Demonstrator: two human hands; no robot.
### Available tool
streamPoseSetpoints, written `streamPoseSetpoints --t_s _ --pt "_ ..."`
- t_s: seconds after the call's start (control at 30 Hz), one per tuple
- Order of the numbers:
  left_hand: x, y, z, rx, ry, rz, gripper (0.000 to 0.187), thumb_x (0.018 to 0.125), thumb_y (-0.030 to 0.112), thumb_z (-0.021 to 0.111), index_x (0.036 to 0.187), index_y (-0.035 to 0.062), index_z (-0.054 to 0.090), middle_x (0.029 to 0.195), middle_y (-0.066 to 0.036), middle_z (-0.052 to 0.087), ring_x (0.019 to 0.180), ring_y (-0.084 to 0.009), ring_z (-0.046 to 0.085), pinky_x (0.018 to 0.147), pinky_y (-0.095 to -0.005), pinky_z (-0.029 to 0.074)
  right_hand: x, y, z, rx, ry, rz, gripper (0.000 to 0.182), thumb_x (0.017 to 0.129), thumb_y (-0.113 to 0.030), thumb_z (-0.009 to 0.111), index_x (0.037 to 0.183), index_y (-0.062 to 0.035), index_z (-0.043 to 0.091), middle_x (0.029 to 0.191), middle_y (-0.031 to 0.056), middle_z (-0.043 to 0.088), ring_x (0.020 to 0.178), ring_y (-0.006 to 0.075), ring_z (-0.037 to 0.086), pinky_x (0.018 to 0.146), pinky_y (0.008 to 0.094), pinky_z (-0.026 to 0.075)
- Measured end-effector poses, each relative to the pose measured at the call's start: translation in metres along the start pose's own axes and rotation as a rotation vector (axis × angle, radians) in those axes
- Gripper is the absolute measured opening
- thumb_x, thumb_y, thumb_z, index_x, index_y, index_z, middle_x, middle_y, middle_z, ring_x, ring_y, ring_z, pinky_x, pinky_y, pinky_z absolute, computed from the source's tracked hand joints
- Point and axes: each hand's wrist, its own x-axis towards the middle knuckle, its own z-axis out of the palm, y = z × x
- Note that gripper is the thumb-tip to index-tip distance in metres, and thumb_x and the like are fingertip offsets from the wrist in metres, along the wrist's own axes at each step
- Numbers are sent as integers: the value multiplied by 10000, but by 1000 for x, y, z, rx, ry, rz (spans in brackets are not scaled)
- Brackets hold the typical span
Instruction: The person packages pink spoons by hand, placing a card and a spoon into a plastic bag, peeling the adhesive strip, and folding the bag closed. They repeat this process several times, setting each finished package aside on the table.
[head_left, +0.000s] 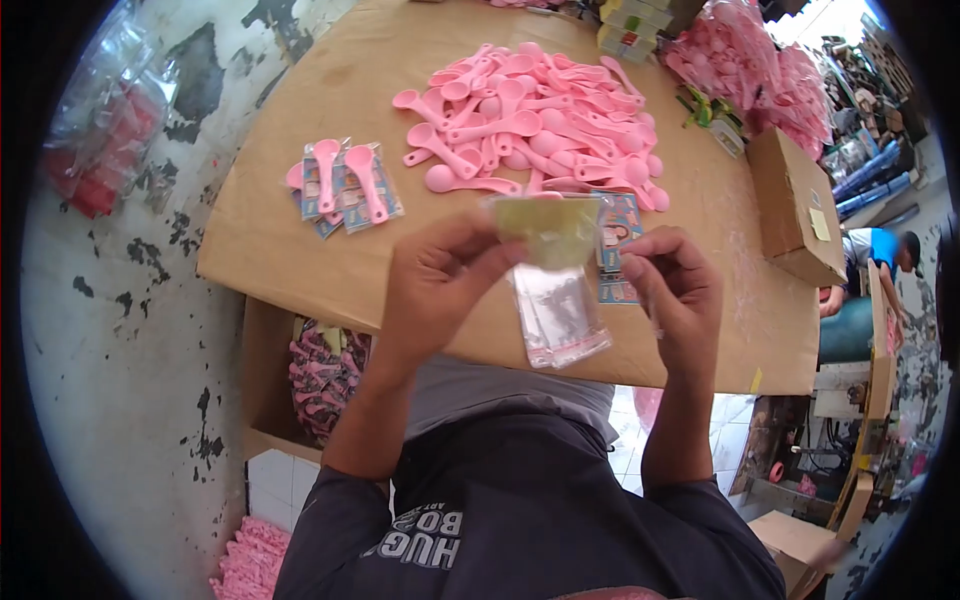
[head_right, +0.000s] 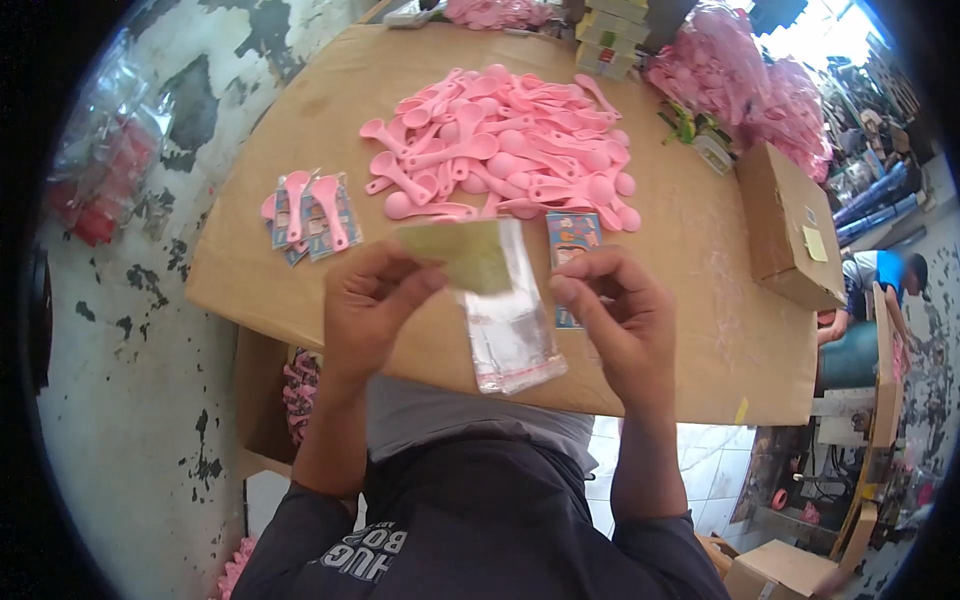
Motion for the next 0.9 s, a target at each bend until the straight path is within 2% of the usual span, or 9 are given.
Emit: streamPoseSetpoints --t_s 0.13,0.2,0.23,0.3,0.43,0.53,0.7,0.77,0.9 --pt "17 13 -60 404 64 287 251 955 -45 635 1198 -22 692 1180 -128 739 1160 -204 668 1020 -354 504 -2 -2 -7 -1 56 20 113 941 -32 716 1037 -8 660 913 -15 666 827 32 591 709 196 443" --pt "27 31 -86 898 71 440 314 936 -54 613 1228 29 693 1310 -142 685 1321 -294 585 1099 -412 443 -3 -2 -10 10 39 72 111 943 -43 718 1031 -10 660 910 -16 667 830 34 591 712 189 432" --pt "24 31 -102 902 73 439 314 936 -54 613 1228 29 693 1310 -142 685 1321 -294 585 1099 -412 443 -4 -2 -12 14 35 72 111 943 -43 718 1031 -10 660 910 -16 667 830 34 591 712 189 432" --pt "22 31 -122 1395 197 288 403 925 -96 528 1268 55 676 1432 -166 594 1427 -319 473 1122 -405 430 -4 1 -15 -10 39 85 111 946 -51 716 1033 -11 659 907 -10 668 807 32 583 689 189 416" --pt "13 28 -109 1069 198 201 342 953 35 596 1286 70 669 1435 -162 586 1425 -343 462 1186 -488 326 -3 -7 -16 -73 37 81 115 948 -60 714 1033 -5 658 913 8 668 767 38 573 676 200 424" --pt "11 15 -94 1172 -56 291 370 959 37 589 1322 84 643 1442 -141 586 1427 -317 465 1191 -471 335 -3 -37 -32 -60 -130 182 158 945 -85 727 1051 8 656 941 46 678 785 83 611 705 233 468" --pt "13 4 -115 1369 -157 175 329 961 155 631 1276 62 655 1365 -123 642 1379 -299 512 1230 -530 217 30 -64 -85 549 -822 -283 215 954 -74 677 1135 39 647 1036 124 692 925 189 685 811 311 535" --pt "11 9 -117 1367 -80 122 331 953 116 633 1275 45 657 1355 -132 645 1354 -308 535 1232 -523 216 42 -31 -126 -334 -51 -273 240 950 -41 637 1179 28 642 1112 135 695 964 221 697 842 323 546" --pt "6 5 -123 1338 -31 197 340 952 78 633 1290 43 654 1363 -137 643 1362 -308 533 1218 -499 270 55 -17 -150 -723 220 -238 263 931 -18 596 1187 -17 652 1129 131 690 1039 240 675 894 344 526"
